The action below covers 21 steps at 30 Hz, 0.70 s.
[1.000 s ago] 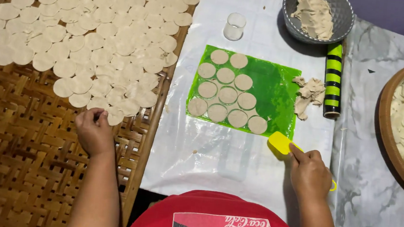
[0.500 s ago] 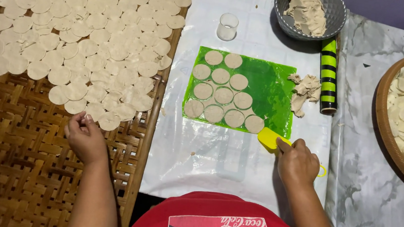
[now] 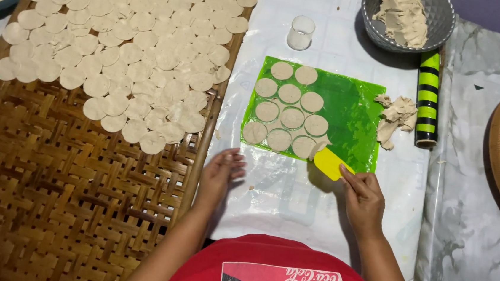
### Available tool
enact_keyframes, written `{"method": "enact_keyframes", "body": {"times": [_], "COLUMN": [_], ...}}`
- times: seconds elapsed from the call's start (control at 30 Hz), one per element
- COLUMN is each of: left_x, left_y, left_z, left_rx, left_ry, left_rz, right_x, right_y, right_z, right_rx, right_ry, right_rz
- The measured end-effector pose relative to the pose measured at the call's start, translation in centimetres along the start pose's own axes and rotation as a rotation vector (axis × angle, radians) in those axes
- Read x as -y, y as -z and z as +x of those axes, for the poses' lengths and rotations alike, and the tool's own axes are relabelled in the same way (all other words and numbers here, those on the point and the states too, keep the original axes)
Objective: Preparing small dough circles by cutting them from a sheet using a mold and removing the excess dough with a scraper.
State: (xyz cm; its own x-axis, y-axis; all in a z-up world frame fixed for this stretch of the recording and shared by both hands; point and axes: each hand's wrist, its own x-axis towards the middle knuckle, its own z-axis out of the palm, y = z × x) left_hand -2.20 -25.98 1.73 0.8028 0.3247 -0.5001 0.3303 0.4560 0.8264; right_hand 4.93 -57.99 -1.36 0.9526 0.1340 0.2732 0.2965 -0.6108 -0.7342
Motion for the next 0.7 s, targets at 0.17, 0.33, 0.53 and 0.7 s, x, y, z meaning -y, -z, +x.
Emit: {"method": "enact_keyframes", "body": {"times": [0.17, 0.33, 0.53, 0.7], "left_x": [5.6, 9.7, 6.8, -0.9], "left_y": [-1.6, -0.2, 1.6, 2.9], "left_z": [3.4, 5.9, 4.9, 1.1], "left_rx": [0.332, 0.637, 0.139, -0.167], "left_ry": [0.318, 0.357, 0.089, -0.193], "left_rz": [-0.178, -0.533, -0.028, 0.435], "right_x": [4.4, 7.2, 7.9, 7.5], "right_y": [-1.0, -1.1, -1.9, -2.7], "right_z": [-0.9, -1.5, -1.3, -1.5], "right_rx": [0.113, 0.206, 0.253, 0.284], "right_ry": [0.11, 0.165, 0.312, 0.2], "right_rz": [0.17, 0.09, -0.362, -0.345]}}
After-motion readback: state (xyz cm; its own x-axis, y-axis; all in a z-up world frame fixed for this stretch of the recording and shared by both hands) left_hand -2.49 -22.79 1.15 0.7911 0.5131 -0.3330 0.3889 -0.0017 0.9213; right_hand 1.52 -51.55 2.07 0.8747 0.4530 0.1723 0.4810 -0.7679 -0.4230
